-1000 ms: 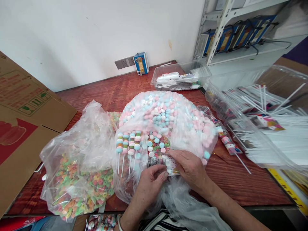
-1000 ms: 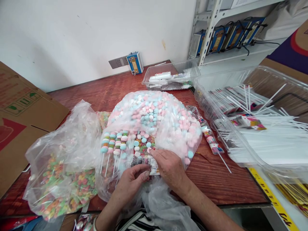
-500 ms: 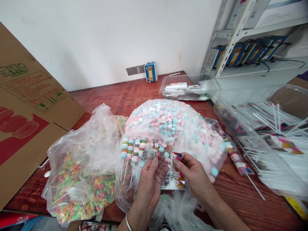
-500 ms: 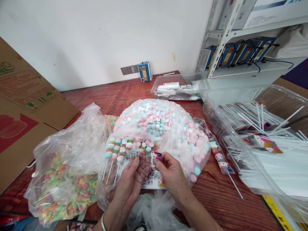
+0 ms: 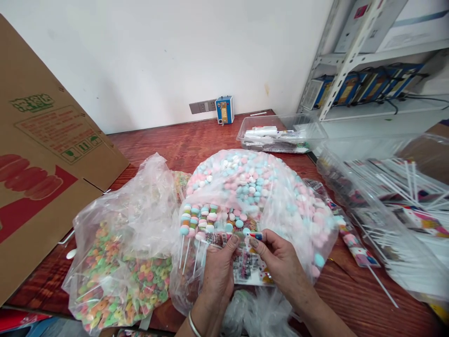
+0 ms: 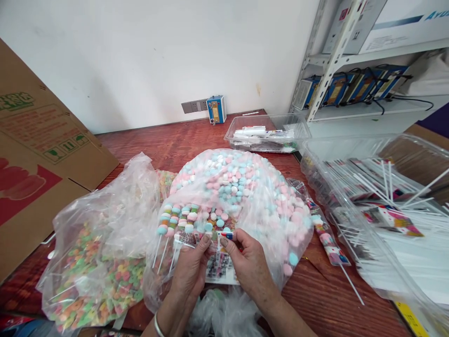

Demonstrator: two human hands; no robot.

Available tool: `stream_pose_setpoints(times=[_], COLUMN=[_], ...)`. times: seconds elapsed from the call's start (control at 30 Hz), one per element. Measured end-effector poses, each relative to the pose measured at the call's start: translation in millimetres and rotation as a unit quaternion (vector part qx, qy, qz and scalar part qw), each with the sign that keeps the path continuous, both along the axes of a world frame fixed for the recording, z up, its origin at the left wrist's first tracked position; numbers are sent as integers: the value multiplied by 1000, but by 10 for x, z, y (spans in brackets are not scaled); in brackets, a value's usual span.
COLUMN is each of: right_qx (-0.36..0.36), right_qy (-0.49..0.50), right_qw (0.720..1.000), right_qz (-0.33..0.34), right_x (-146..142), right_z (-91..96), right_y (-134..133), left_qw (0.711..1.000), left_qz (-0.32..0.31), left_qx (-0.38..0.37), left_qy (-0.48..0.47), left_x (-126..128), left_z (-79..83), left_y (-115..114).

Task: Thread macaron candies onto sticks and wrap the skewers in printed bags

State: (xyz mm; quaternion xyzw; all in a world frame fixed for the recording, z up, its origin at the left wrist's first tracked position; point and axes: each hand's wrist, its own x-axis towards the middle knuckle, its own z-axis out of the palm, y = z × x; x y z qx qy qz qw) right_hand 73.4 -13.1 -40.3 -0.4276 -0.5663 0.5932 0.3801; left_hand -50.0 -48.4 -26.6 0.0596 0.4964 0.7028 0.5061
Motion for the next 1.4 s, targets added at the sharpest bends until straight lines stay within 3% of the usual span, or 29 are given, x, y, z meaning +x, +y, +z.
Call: stream_pose_setpoints(times=[0.13, 0.33, 0.5, 0.63, 0.77, 0.9, 1.1, 1.2, 1.4], right_qx=[15, 70, 78, 198, 289, 273, 274, 336, 502], right_qy=[-26, -76, -47, -34, -48, -74, -105, -125, -183], right_qw=[999, 994, 995, 978, 956, 959, 956, 934, 845], right_qz=[-13, -20, -29, -63, -31, 4, -15, -2, 9], right_x=[-14, -16, 31, 75, 38, -30, -30, -8, 4], right_z=[-39, 15, 148, 282, 311, 252, 206, 204, 210], right_y=[-11, -18, -79, -133, -171, -171, -137, -138, -135], left_qw=[1000, 997, 978, 967, 972, 986, 985, 980, 950], left_qz=[17, -40, 19, 50, 32, 37, -71, -47, -62], left_qx=[-8, 20, 31, 39, 41, 45, 44, 33, -3], left_qy=[-5, -63, -205, -248, -229, -154, -150, -191, -305], left_x=[-2, -39, -88, -122, -101, -49, -11, -21, -73], left_z=[-65, -107, -92, -108, -118, -86, -26, -52, -74], left_y=[8, 15, 47, 60, 45, 14, -28, -34, -33])
